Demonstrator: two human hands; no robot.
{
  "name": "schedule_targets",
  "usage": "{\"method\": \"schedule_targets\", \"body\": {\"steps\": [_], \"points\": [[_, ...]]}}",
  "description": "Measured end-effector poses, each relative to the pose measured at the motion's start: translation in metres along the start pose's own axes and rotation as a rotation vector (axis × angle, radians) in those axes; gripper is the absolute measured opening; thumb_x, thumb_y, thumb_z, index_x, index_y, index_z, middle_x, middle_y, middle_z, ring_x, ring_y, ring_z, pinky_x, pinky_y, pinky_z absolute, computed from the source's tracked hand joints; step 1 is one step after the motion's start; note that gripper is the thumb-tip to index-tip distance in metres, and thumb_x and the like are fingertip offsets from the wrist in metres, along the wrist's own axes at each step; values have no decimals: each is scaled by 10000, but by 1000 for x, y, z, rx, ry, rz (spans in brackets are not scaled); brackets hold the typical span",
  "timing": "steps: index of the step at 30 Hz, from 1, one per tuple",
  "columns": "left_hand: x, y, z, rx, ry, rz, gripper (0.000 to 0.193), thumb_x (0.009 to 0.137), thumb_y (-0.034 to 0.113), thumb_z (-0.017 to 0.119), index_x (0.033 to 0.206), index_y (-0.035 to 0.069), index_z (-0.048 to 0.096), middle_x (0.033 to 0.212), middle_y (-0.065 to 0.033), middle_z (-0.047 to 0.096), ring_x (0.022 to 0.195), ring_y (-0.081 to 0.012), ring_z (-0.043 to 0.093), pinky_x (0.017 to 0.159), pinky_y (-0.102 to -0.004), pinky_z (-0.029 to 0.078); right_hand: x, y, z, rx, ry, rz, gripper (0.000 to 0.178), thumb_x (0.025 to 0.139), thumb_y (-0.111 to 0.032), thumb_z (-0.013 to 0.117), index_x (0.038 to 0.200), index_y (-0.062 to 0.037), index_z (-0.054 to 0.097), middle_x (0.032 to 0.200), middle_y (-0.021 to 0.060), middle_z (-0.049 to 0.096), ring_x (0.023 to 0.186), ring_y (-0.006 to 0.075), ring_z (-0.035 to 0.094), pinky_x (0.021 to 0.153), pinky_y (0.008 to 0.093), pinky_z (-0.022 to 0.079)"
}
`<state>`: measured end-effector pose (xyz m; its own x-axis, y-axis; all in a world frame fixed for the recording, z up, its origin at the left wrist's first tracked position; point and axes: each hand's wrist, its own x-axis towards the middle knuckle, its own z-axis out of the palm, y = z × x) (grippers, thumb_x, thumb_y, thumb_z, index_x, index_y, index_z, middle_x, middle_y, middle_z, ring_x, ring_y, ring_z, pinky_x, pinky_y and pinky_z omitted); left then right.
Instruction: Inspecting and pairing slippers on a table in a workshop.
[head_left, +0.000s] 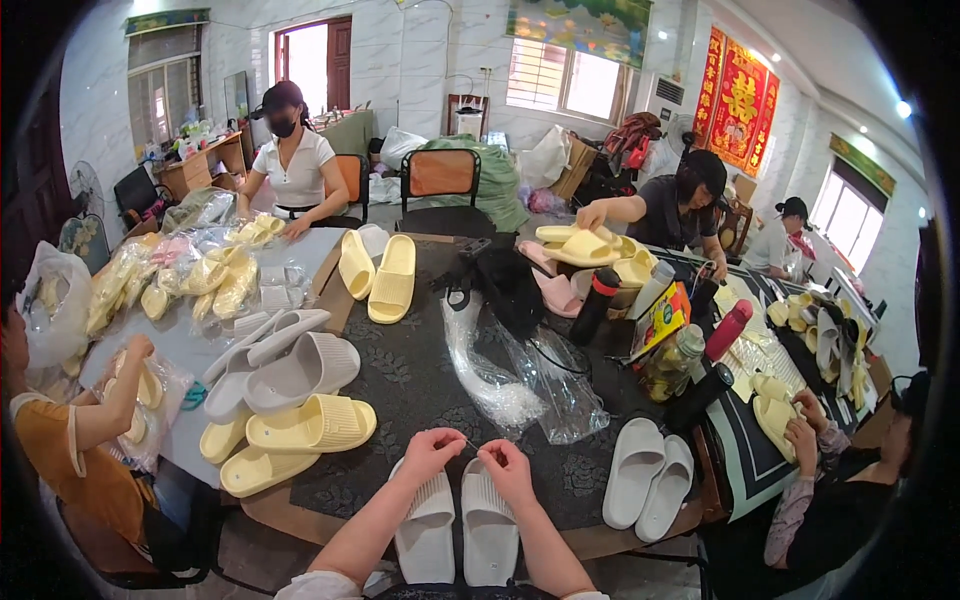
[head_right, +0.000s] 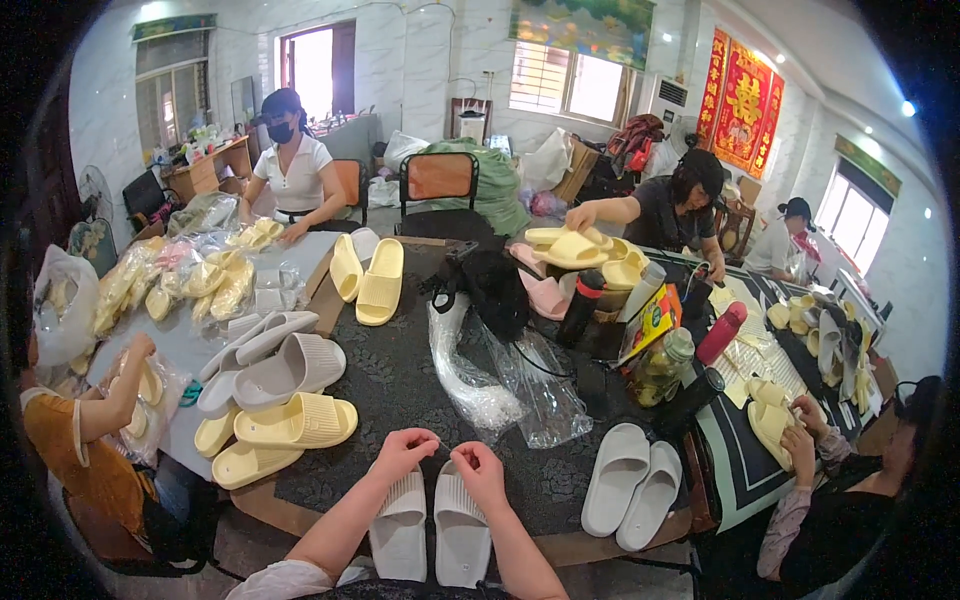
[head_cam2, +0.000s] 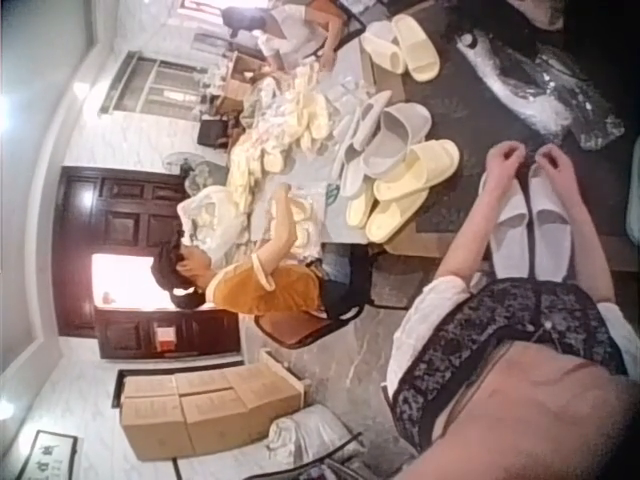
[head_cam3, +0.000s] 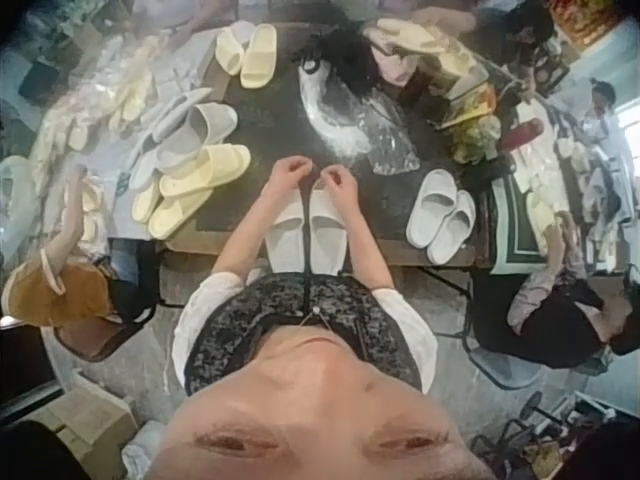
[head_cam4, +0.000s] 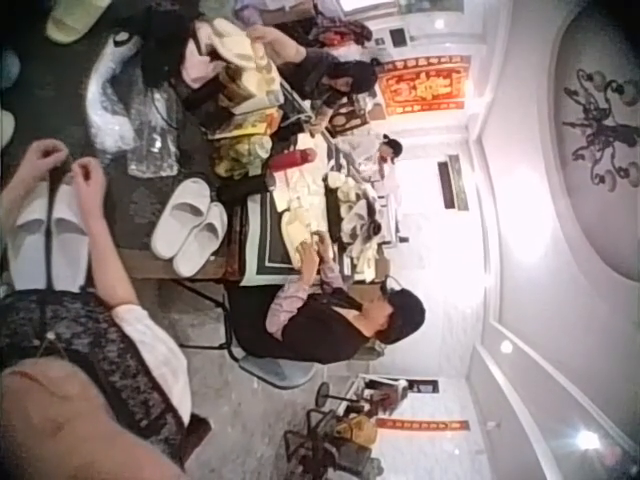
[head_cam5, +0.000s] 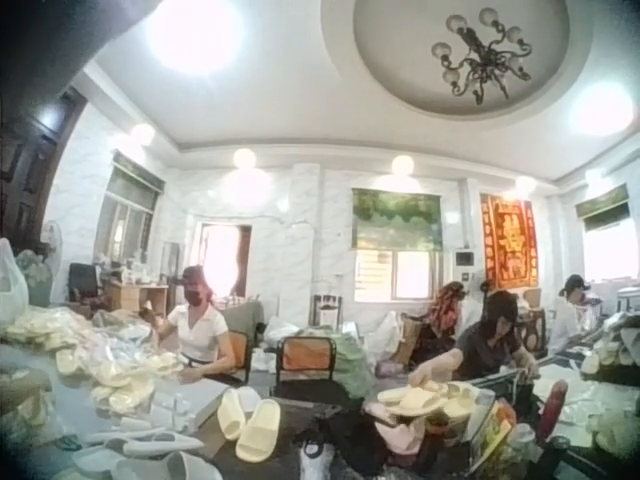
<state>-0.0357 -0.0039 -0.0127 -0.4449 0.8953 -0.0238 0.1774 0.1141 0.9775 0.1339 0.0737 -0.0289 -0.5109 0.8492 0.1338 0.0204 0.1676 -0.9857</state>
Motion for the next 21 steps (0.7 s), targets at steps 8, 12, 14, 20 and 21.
{"method": "schedule_targets", "body": {"steps": [8,12,14,20,21], "points": [[7,-17,-1,-259,-124,60,179,852,145,706,989,30,720,864,-27,699,794,-87,628,722,-238,507,0,-3,1,-20,-16,-14,93,865,-111,677,912,-33,657,760,-19,611,682,51,531,624,222,450],[6,-13,-1,-183,-110,86,187,842,153,720,981,28,723,886,-27,705,831,-92,638,747,-248,513,-1,-5,-1,-31,2,22,99,862,-116,681,911,-34,658,756,-19,609,677,51,532,619,222,448],[5,-8,-2,-105,-166,39,195,830,164,732,971,30,727,885,-28,707,828,-93,639,750,-261,515,0,-5,-1,-47,-22,9,100,861,-119,682,908,-35,656,752,-21,606,674,51,530,617,220,446],[9,-20,-1,-159,-39,28,199,810,196,747,931,39,732,820,-24,701,773,-83,632,705,-259,513,-1,-5,1,-43,27,-17,96,859,-120,684,894,-35,655,757,-21,603,673,51,527,618,217,444],[10,-20,-1,-159,-41,30,199,810,196,747,931,39,732,820,-24,701,773,-83,632,705,-259,513,-1,-2,0,-27,34,0,97,859,-121,683,897,-36,654,757,-19,602,672,53,528,617,219,444]]}}
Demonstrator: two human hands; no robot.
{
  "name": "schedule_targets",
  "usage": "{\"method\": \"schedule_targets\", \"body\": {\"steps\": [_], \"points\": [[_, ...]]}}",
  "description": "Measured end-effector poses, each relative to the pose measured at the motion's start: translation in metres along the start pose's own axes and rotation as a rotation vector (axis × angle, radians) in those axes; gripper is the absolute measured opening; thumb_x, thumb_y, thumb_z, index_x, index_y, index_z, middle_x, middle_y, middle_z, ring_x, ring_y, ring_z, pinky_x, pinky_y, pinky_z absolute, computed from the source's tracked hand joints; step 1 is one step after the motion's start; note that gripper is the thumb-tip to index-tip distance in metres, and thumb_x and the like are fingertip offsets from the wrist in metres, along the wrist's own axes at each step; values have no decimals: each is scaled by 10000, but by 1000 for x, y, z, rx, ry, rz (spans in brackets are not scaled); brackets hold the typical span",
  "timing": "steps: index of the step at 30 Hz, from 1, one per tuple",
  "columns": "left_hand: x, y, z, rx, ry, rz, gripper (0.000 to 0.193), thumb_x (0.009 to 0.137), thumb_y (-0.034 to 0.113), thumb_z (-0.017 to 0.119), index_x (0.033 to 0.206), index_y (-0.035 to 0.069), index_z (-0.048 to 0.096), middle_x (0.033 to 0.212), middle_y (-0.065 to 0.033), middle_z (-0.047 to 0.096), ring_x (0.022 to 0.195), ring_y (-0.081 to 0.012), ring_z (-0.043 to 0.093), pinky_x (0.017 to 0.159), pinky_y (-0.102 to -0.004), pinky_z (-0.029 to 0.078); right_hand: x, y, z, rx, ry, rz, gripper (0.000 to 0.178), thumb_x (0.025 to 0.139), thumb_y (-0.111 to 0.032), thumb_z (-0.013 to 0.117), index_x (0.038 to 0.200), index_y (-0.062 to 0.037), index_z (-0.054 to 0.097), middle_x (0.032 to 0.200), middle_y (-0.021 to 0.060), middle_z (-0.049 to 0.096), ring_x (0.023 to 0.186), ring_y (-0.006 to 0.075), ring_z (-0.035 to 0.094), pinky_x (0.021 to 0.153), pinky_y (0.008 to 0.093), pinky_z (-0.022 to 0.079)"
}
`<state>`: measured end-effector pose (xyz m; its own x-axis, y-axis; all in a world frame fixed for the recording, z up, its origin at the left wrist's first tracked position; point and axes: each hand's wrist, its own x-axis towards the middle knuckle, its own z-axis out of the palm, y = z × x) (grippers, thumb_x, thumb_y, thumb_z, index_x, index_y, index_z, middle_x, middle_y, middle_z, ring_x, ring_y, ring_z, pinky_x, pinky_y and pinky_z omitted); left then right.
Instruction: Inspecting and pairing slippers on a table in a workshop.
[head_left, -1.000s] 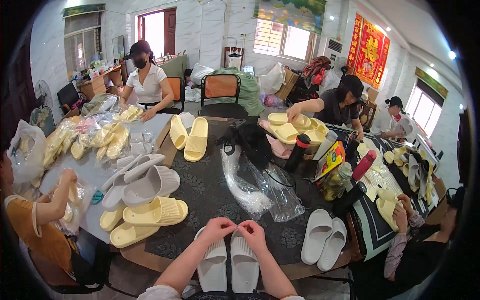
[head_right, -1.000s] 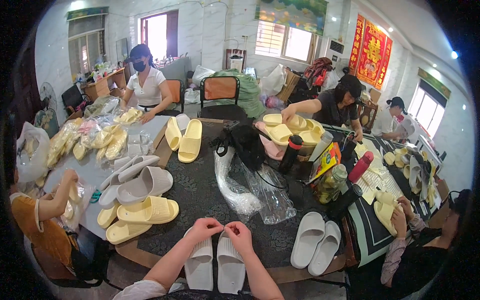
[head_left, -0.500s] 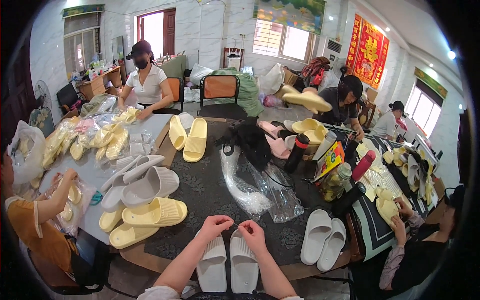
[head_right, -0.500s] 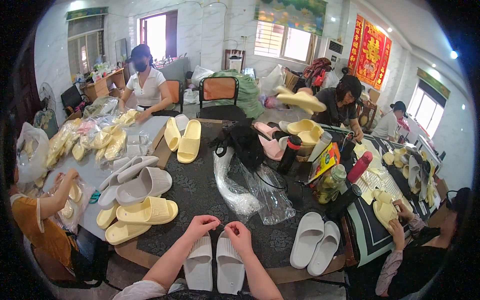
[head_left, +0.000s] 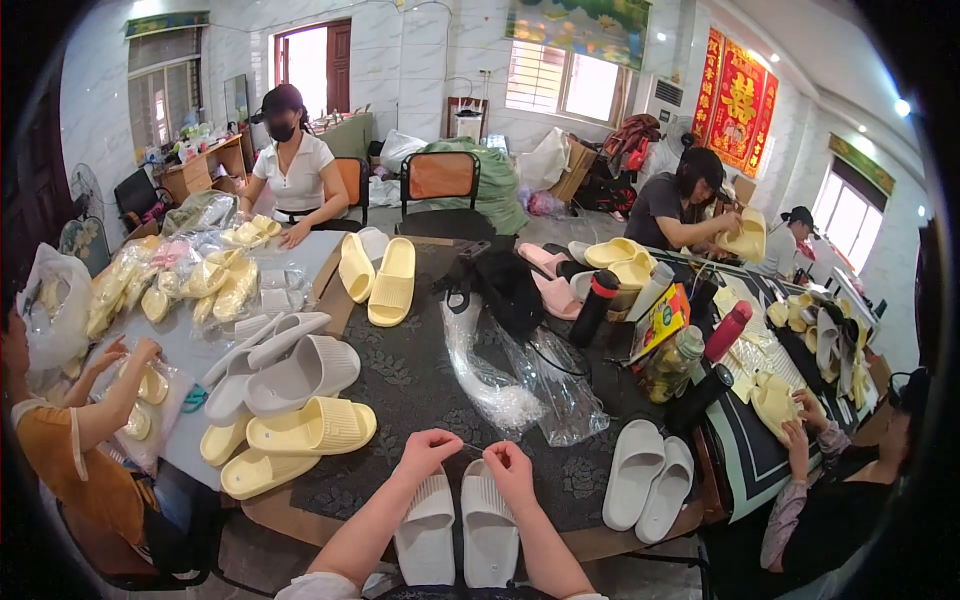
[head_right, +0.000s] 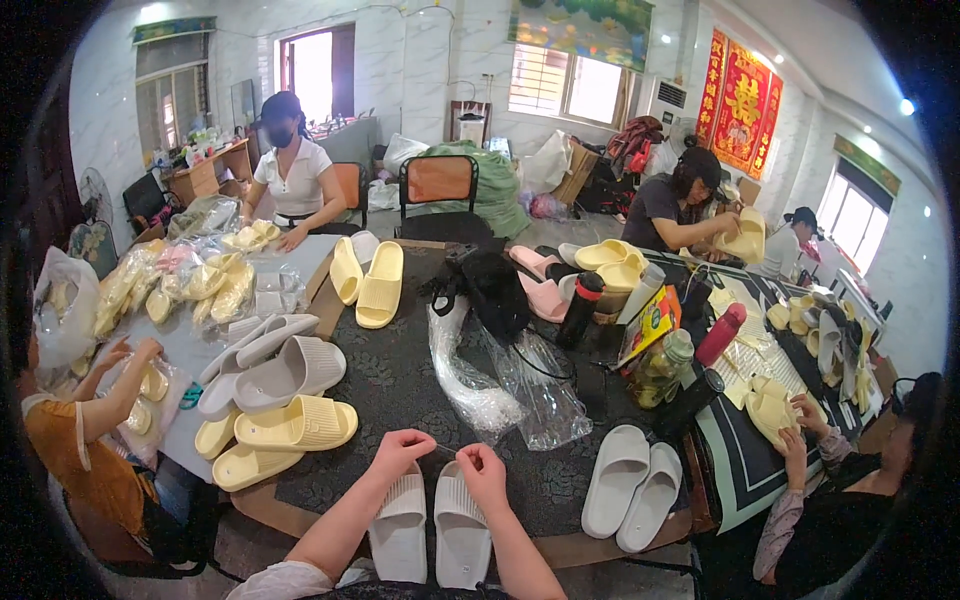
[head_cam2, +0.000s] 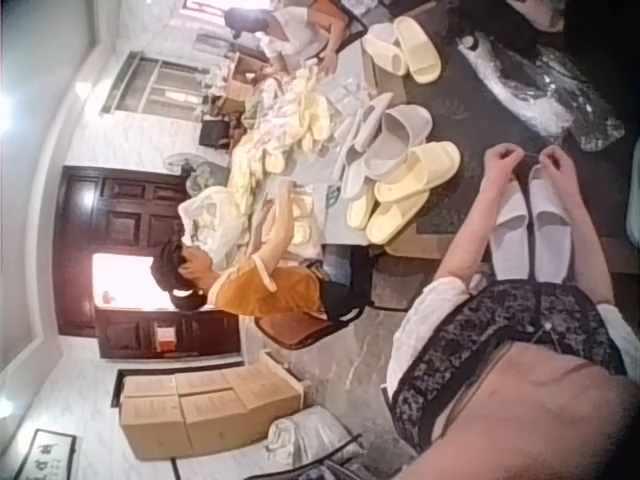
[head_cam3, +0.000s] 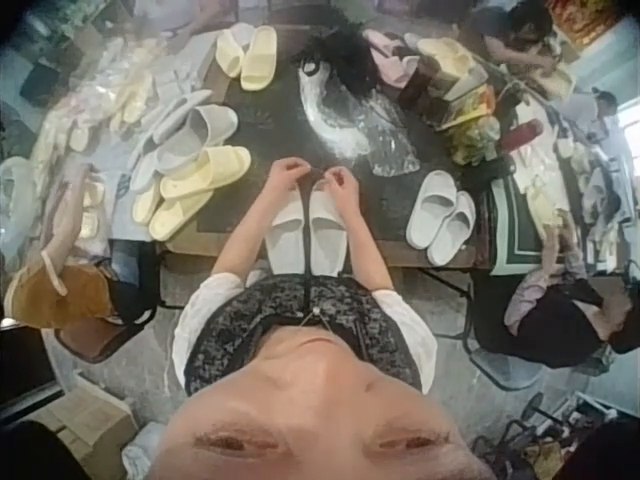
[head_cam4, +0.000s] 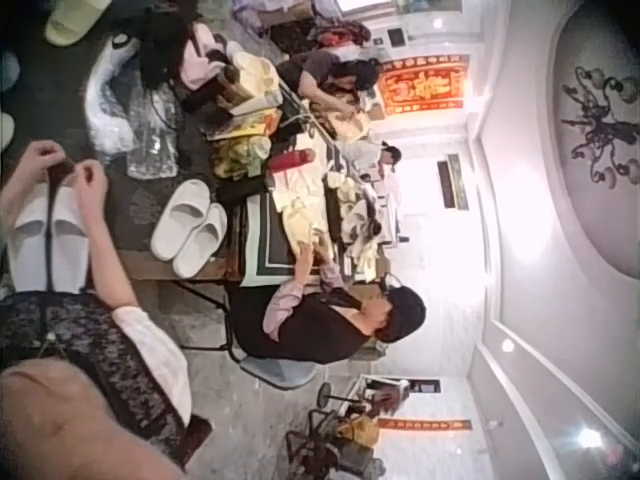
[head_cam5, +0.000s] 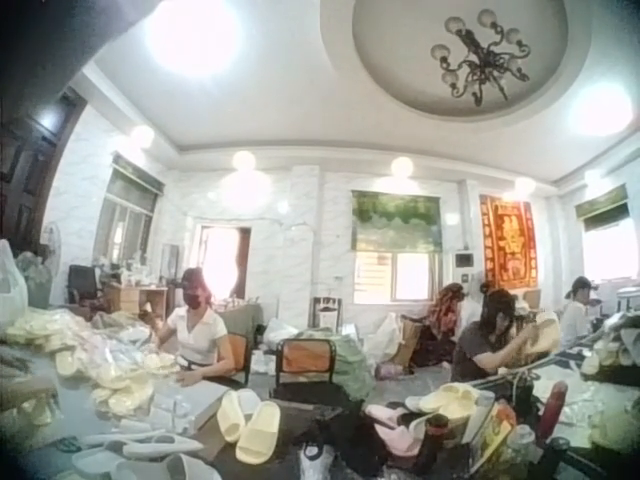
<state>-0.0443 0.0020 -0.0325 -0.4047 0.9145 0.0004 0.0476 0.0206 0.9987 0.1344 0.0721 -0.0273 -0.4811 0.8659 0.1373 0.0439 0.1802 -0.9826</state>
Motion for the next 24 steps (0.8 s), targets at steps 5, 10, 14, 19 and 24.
{"method": "schedule_targets", "body": {"steps": [5,10,14,19,24], "points": [[-4,2,2,118,-152,27,187,806,189,748,895,26,730,807,-27,699,763,-90,632,701,-257,514,0,1,0,-4,-33,-26,94,864,-121,672,893,-37,642,749,-19,597,660,56,522,612,222,441],[-8,15,6,88,-63,57,184,807,178,743,892,16,727,799,-28,698,766,-97,631,707,-259,511,2,4,-1,-26,34,-4,93,867,-122,667,893,-34,650,739,-18,596,661,58,526,614,232,444],[-5,12,1,85,41,17,155,815,149,728,897,18,724,803,-28,696,768,-98,631,709,-258,510,1,0,1,5,7,-5,99,869,-126,668,896,-32,648,725,-20,589,657,56,524,612,232,443],[-12,23,11,168,-86,91,149,822,170,720,870,29,722,806,-29,694,746,-83,625,677,-251,504,0,-3,1,-29,-50,-34,106,877,-135,670,896,-32,649,724,-32,589,651,49,511,602,216,429],[-6,14,1,124,76,25,161,816,180,730,875,31,717,824,-36,693,745,-93,635,681,-250,512,2,-3,1,35,-5,29,109,877,-135,670,900,-31,653,721,-41,582,654,37,498,596,210,419]]}}
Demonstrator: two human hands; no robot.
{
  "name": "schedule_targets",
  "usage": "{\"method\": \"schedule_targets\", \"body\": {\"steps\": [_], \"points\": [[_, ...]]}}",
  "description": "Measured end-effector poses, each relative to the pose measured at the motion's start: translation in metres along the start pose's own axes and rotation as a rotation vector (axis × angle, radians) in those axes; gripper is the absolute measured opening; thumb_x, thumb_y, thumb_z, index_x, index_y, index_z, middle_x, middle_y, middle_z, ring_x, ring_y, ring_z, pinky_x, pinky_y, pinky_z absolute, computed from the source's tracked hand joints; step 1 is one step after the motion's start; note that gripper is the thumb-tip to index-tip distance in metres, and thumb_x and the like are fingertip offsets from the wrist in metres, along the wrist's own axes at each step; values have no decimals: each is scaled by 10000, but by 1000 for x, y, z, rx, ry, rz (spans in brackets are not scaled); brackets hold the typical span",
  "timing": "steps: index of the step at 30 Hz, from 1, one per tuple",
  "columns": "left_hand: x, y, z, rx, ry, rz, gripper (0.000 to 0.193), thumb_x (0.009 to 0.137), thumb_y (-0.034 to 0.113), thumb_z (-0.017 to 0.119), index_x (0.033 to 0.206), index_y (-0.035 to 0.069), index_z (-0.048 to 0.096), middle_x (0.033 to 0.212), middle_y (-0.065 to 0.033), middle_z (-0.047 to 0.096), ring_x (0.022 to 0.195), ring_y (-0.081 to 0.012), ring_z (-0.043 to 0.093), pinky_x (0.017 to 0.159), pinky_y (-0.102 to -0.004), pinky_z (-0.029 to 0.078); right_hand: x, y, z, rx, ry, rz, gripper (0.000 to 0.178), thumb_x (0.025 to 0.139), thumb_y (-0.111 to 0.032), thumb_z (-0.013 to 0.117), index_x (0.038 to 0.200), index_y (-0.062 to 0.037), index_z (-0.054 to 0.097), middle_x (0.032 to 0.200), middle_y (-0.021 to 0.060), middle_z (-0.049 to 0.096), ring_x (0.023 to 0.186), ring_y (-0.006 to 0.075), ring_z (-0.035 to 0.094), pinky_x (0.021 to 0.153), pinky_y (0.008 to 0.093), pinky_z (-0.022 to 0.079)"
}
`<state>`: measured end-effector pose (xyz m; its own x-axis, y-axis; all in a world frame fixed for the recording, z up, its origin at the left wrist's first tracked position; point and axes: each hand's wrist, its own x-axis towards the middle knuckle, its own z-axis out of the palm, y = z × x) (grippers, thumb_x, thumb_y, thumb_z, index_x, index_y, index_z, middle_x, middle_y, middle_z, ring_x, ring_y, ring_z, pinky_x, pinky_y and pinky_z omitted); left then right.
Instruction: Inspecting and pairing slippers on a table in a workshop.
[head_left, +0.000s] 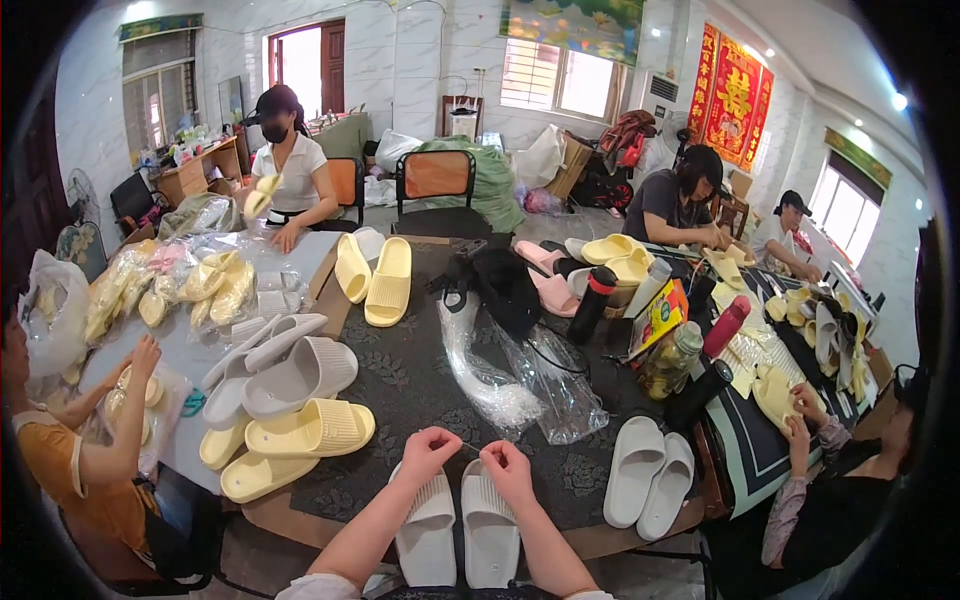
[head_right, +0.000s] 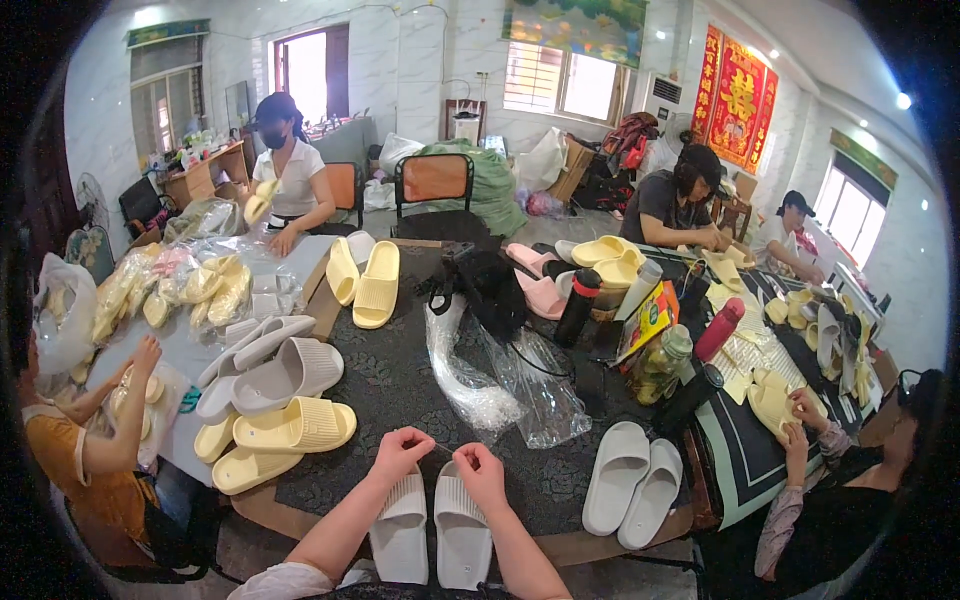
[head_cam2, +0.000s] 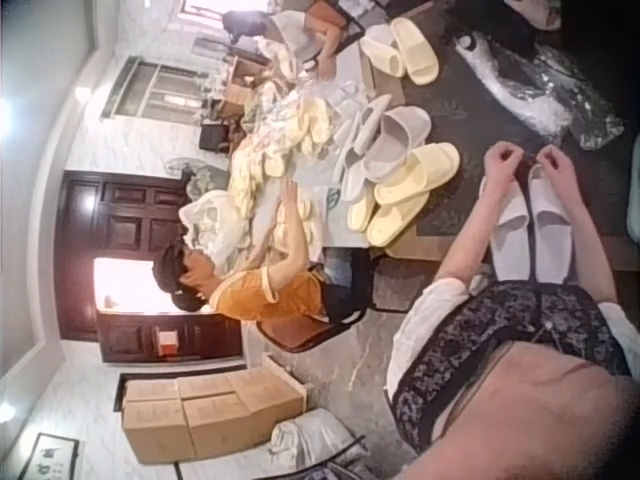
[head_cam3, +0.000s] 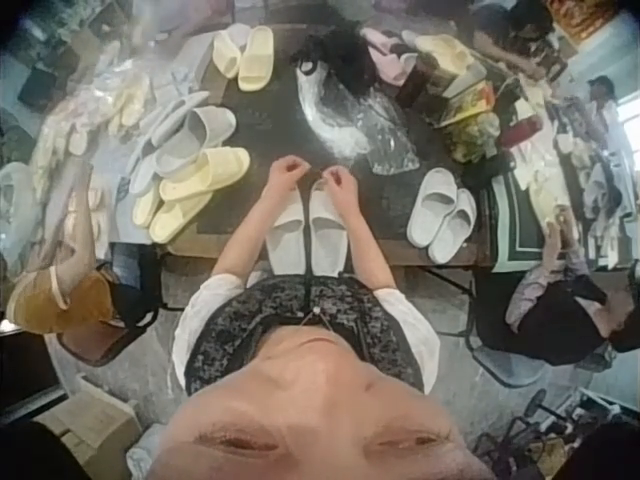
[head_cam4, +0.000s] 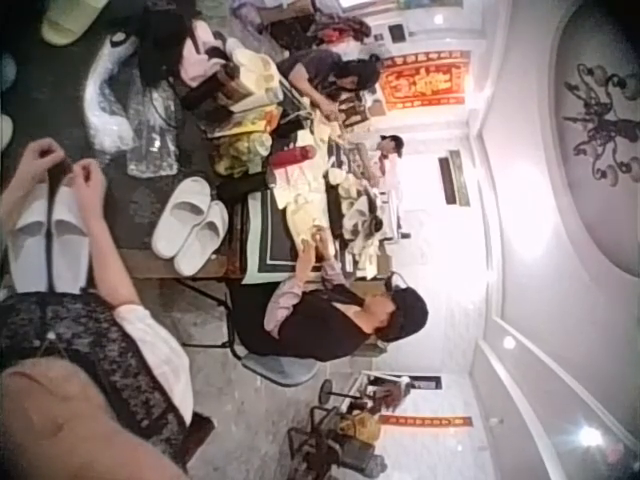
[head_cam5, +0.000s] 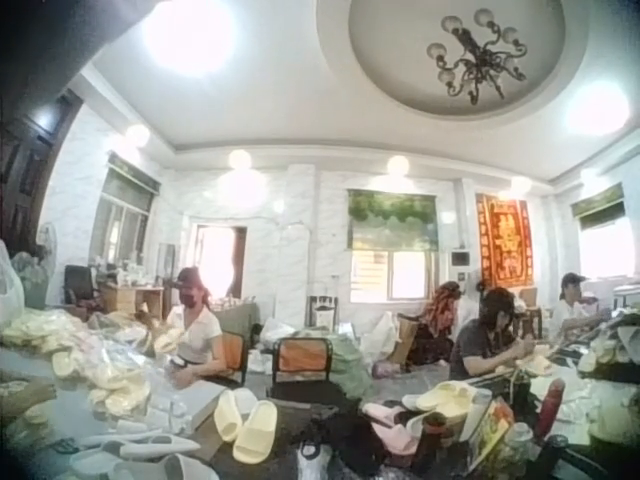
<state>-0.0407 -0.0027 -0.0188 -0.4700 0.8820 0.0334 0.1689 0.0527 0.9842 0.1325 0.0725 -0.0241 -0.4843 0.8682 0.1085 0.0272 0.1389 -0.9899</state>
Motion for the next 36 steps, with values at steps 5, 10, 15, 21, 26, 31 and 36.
{"method": "schedule_targets", "body": {"steps": [5,10,15,21,26,31,36], "points": [[-4,1,9,107,-153,104,159,812,169,736,889,31,713,821,-33,691,740,-94,632,685,-252,512,1,5,-1,-34,-112,-59,110,877,-136,670,895,-31,643,715,-45,576,652,34,491,592,209,415],[0,-8,8,-37,24,103,160,812,169,737,881,27,712,807,-28,690,730,-87,627,679,-251,508,-2,2,-1,-12,38,-27,105,883,-132,663,891,-31,639,708,-48,567,647,32,487,585,209,411],[1,-13,6,-36,43,13,183,817,193,732,879,22,712,777,-24,687,709,-84,621,667,-251,502,-1,5,0,-14,18,-39,96,881,-125,665,894,-33,638,706,-44,563,642,35,483,583,212,407],[7,-11,4,-8,90,66,188,825,205,716,887,27,717,780,-35,692,706,-87,618,659,-260,498,-6,-20,2,-31,184,-184,83,869,-105,677,893,-36,638,723,-32,569,650,52,493,587,217,404],[9,-10,0,-50,123,69,180,860,188,688,921,19,704,786,-4,673,727,-66,587,673,-243,487,-34,-44,-5,-156,140,-462,92,841,-103,700,828,-34,641,675,13,578,597,97,513,560,241,412],[0,2,-6,27,69,43,337,820,273,711,1077,60,663,904,-85,684,827,-185,640,774,-339,518,-95,-65,-13,-490,-337,-137,192,811,-242,743,781,-56,706,679,87,652,557,181,607,540,289,470],[-11,56,-41,614,465,503,738,713,310,767,1339,81,449,1257,-185,519,1197,-406,437,1029,-499,347,-115,-62,-22,-583,-240,-151,318,799,-326,744,900,-27,702,765,119,691,674,243,682,623,334,529]]}}
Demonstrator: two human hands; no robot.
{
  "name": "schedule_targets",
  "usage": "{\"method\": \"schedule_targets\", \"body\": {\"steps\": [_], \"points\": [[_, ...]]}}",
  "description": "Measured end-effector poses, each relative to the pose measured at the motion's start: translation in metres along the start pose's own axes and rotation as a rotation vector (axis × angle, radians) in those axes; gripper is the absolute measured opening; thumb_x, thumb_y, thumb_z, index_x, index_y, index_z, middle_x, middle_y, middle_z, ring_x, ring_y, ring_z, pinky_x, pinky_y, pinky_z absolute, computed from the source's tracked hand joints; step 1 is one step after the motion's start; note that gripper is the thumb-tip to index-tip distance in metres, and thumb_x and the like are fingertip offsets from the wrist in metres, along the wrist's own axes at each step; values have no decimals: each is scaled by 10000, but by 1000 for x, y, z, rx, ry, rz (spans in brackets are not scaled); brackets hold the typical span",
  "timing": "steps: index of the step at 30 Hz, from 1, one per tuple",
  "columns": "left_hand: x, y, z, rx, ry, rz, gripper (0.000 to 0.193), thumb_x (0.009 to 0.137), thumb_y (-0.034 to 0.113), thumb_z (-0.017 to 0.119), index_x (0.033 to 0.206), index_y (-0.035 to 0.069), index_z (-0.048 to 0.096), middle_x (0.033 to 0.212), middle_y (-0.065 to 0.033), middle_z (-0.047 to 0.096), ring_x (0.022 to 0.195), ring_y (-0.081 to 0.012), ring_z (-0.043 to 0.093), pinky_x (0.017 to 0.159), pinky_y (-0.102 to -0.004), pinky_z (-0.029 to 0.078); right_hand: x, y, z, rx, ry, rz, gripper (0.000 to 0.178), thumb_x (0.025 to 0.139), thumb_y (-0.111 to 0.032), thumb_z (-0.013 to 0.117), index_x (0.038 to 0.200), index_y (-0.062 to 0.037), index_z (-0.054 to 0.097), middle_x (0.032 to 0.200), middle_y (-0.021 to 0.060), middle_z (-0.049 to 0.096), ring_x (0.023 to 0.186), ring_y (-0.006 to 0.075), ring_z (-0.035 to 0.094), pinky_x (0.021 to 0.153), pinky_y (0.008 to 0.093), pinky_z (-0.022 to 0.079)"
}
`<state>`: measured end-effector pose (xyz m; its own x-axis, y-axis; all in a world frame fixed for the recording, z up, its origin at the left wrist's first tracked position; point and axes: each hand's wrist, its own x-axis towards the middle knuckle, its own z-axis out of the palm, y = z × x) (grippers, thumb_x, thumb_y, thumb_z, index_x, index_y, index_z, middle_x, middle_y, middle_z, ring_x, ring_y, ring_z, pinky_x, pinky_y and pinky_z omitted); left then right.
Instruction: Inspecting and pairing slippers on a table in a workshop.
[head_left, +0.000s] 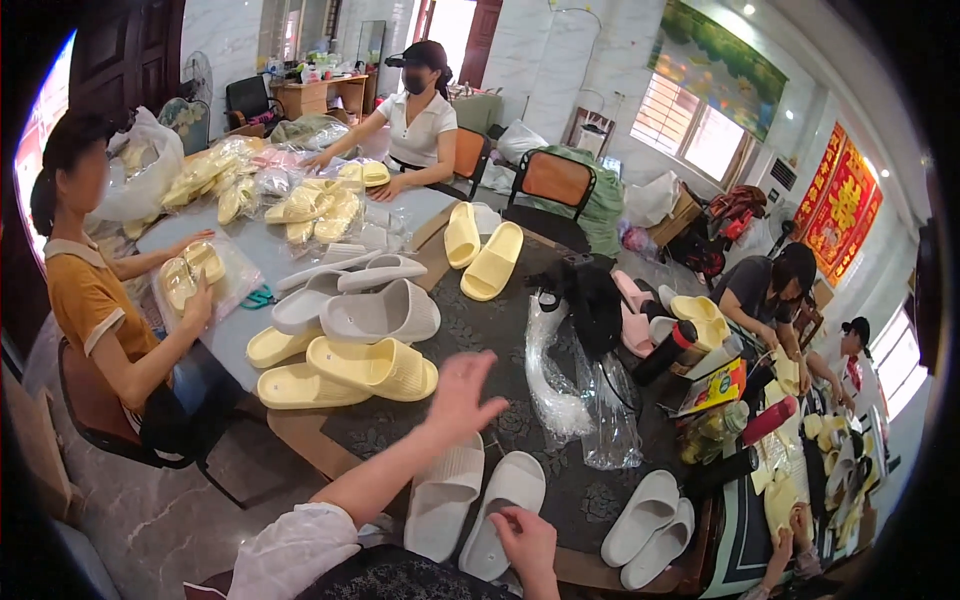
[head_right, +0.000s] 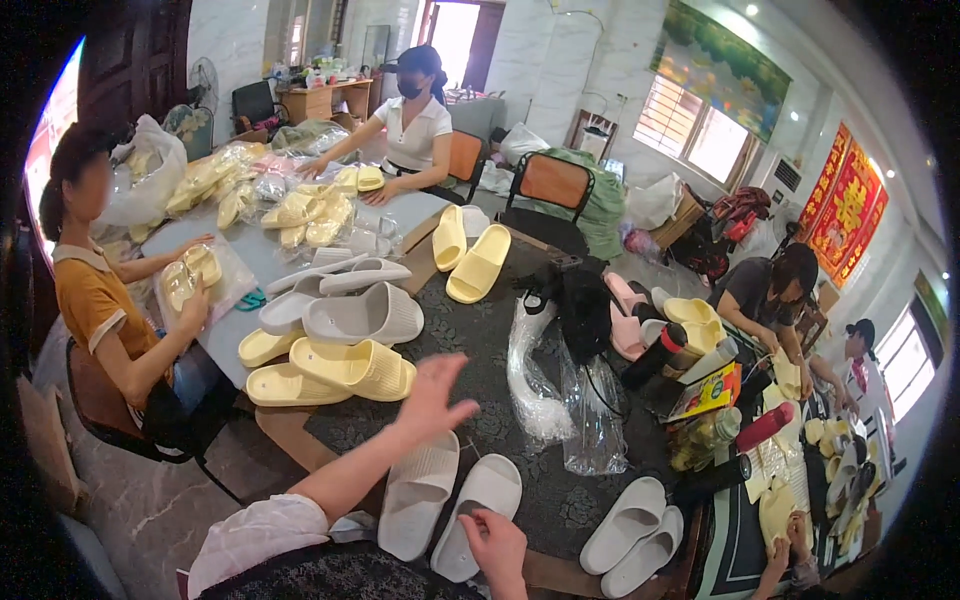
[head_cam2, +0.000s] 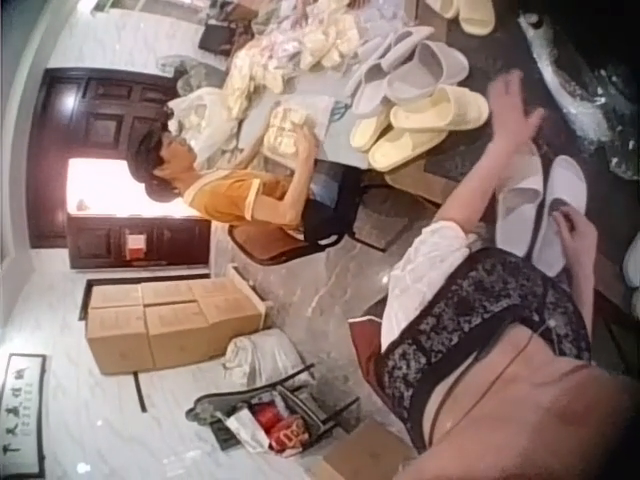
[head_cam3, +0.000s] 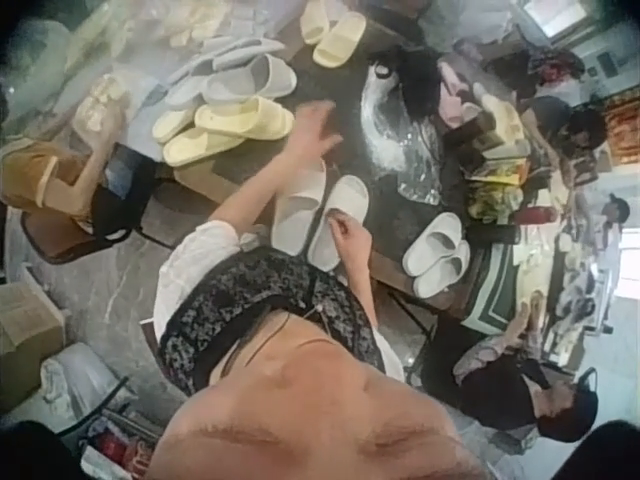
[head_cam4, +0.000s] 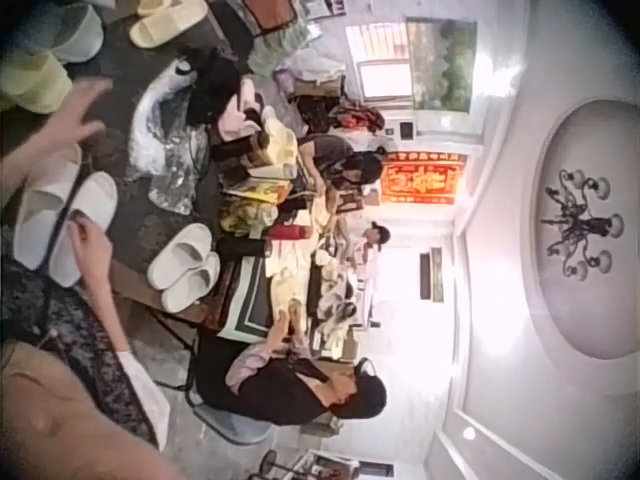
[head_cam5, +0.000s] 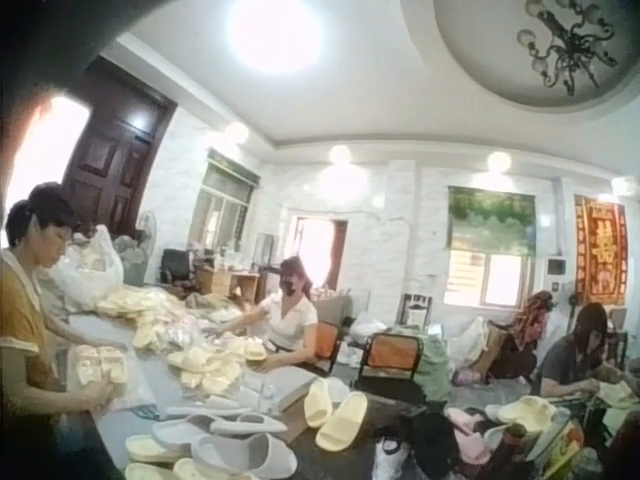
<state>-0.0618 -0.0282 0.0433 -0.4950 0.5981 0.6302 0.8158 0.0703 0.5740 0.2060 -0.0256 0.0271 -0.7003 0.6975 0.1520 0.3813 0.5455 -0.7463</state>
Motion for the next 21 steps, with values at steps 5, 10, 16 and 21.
{"method": "schedule_targets", "body": {"steps": [5,10,16,21], "points": [[49,-64,-70,558,417,-205,893,696,303,770,1440,56,342,1472,-260,275,1358,-450,248,1099,-578,227,-5,9,2,-105,-91,4,478,799,-380,732,1068,4,643,913,157,686,815,282,680,714,366,534],[72,-131,-132,830,478,-295,763,711,278,759,1384,102,445,1431,-183,409,1355,-423,303,1110,-618,188,-1,7,8,-124,-133,-53,586,797,-437,719,1149,15,595,995,181,651,945,317,646,782,398,522],[50,-180,-147,556,201,-312,390,764,82,661,1138,192,634,1141,-5,661,1194,-281,540,1113,-589,222,4,-3,20,-255,-118,-54,727,804,-568,660,1210,19,519,1160,222,533,1053,405,566,811,465,497],[36,-119,-151,493,716,127,376,704,-47,563,1026,123,657,1163,-29,649,1168,-280,563,1103,-514,288,3,0,23,-297,-79,-54,787,780,-602,666,1221,26,492,1195,207,500,1071,401,553,798,469,506]]}}
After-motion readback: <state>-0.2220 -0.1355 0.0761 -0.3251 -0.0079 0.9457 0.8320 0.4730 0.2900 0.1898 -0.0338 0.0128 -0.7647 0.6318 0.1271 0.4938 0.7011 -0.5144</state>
